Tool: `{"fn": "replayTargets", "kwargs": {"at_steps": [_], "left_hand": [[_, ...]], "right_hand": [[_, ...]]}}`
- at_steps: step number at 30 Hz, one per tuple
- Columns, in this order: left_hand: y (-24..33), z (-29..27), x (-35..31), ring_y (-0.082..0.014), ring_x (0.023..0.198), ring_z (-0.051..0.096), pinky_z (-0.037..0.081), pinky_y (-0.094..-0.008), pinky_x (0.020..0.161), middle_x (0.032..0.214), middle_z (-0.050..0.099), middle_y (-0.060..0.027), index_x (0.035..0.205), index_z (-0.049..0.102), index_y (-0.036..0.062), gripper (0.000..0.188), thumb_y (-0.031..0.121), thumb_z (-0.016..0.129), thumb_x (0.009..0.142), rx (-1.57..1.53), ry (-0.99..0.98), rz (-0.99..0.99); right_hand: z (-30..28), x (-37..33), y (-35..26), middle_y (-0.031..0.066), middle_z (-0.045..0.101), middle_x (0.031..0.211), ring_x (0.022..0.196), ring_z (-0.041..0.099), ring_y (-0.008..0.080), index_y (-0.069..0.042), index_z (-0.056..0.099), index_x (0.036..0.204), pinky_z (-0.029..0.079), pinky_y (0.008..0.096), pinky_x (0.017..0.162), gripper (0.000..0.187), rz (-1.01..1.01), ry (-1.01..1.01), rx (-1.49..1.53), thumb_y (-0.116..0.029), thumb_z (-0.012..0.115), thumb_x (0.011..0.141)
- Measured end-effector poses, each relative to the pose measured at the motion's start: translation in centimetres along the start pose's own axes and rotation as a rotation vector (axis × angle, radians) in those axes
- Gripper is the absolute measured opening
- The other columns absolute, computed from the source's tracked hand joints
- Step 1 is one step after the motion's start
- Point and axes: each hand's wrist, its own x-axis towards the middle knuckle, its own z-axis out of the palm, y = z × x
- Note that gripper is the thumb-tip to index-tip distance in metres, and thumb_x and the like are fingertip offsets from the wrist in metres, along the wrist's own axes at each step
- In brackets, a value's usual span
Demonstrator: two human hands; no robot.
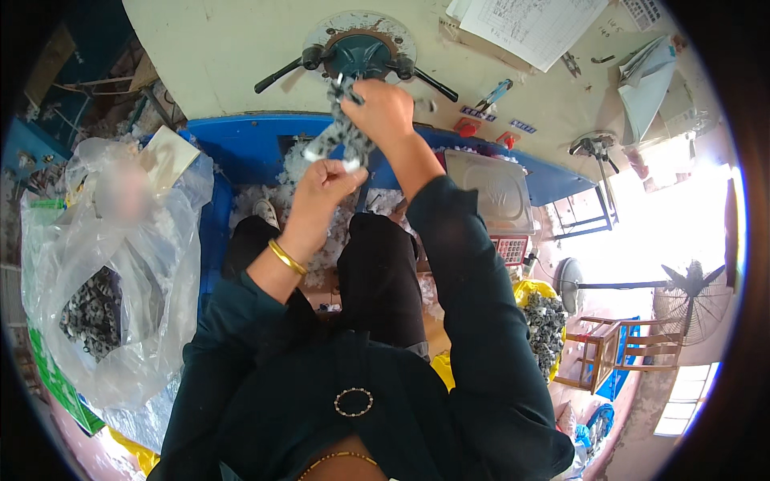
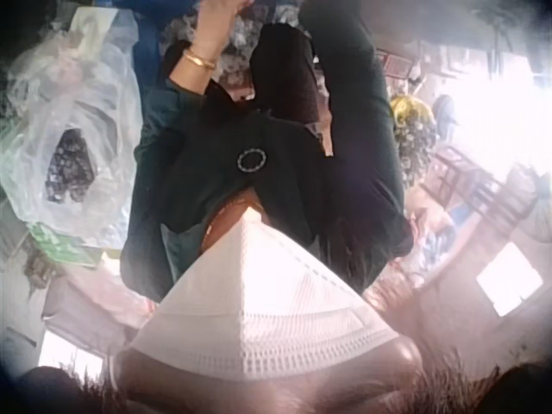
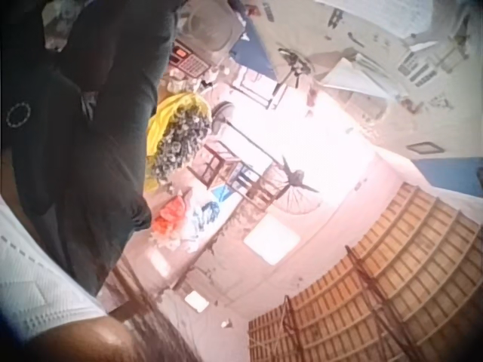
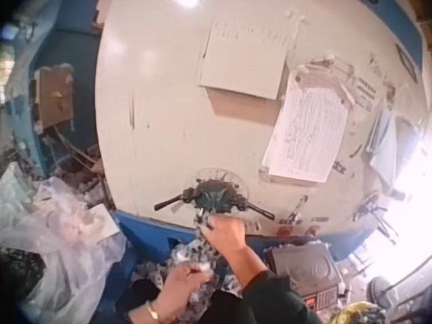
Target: The person repeatedly stuffs a small plush toy with cotton-like material using a manual hand-cranked machine. They hold the toy, feed material into the machine, and then place the stuffed toy onto a digital scale before repeating the process.
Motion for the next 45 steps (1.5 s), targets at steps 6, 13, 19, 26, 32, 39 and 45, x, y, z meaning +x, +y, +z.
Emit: {"fn": "replayTargets", "kwargs": {"at_steps": [6, 13, 19, 26, 32, 39, 45], "left_hand": [[-0.7, 1.7, -2.1, -0.0321, 0.075, 0.058, 0.046, -0.0366, 0.064, 0.094, 0.059, -0.0207, 0.104, 0.054, -0.0066, 0.052, 0.027, 0.079, 0.075, 0.711, 0.155, 0.292], [0.9, -0.2, -1.3, -0.0242, 0.052, 0.042, 0.036, -0.0397, 0.053, 0.053, 0.047, -0.0164, 0.06, 0.05, -0.0042, 0.055, 0.037, 0.052, 0.096, 0.307, -0.005, 0.196], [1.6, 0.3, 6.8, -0.0147, 0.058, 0.051, 0.043, -0.0294, 0.058, 0.063, 0.057, -0.0058, 0.065, 0.056, 0.0005, 0.06, 0.052, 0.049, 0.095, 0.063, 0.012, -0.064], [-1.0, 0.6, 2.0, -0.0146, 0.068, 0.061, 0.046, -0.0269, 0.063, 0.078, 0.066, -0.0099, 0.066, 0.049, 0.004, 0.042, 0.035, 0.062, 0.092, 0.308, -0.14, 0.024], [-2.5, 0.2, -0.7, -0.0398, 0.064, 0.052, 0.042, -0.0456, 0.062, 0.063, 0.051, -0.0184, 0.071, 0.049, -0.0046, 0.038, 0.025, 0.07, 0.082, 0.817, 0.004, 0.375], [-2.5, 0.5, -1.5, -0.0435, 0.095, 0.05, 0.042, -0.0485, 0.079, 0.098, 0.055, -0.0243, 0.082, 0.058, -0.0061, 0.029, 0.012, 0.076, 0.068, 1.038, 0.184, 0.614], [0.6, 0.2, -3.6, -0.0225, 0.087, 0.061, 0.046, -0.0325, 0.076, 0.098, 0.068, -0.0109, 0.102, 0.063, -0.0013, 0.024, 0.018, 0.065, 0.088, 0.292, -0.148, 0.062]], "right_hand": [[-1.8, -3.4, -2.7, 0.0121, 0.061, 0.071, 0.068, 0.06, 0.0359, -0.005, 0.059, 0.07, 0.048, 0.0429, 0.059, 0.027, 0.09, 0.07, 0.085, -0.029, 0.071, 0.069], [-4.0, -3.4, -2.8, 0.0184, 0.055, 0.059, 0.054, 0.05, 0.0224, 0.004, 0.062, 0.074, 0.044, 0.0393, 0.058, 0.035, 0.47, -0.288, 0.517, -0.03, 0.066, 0.073], [1.4, 3.8, -0.9, 0.0196, 0.065, 0.082, 0.079, 0.062, 0.0367, -0.001, 0.062, 0.078, 0.049, 0.0458, 0.069, 0.031, 0.485, -0.119, 0.139, -0.032, 0.061, 0.075], [-1.2, 0.9, -2.6, 0.0182, 0.066, 0.086, 0.084, 0.063, 0.0372, -0.002, 0.063, 0.082, 0.05, 0.0462, 0.071, 0.03, 0.418, -0.232, 0.034, -0.031, 0.06, 0.077], [-2.6, -1.7, -4.6, 0.018, 0.065, 0.082, 0.081, 0.062, 0.0373, 0.0, 0.061, 0.08, 0.049, 0.0462, 0.069, 0.028, 0.399, -0.221, 0.063, -0.029, 0.061, 0.078], [-3.9, -2.7, -5.5, 0.0199, 0.064, 0.079, 0.081, 0.062, 0.0382, 0.0, 0.061, 0.079, 0.049, 0.0461, 0.071, 0.03, 0.451, -0.282, 0.11, -0.03, 0.061, 0.079], [-5.6, -2.6, -3.0, 0.0202, 0.064, 0.08, 0.081, 0.061, 0.0394, -0.001, 0.063, 0.08, 0.049, 0.0467, 0.072, 0.032, 0.213, -0.563, 0.209, -0.034, 0.064, 0.077]]}}
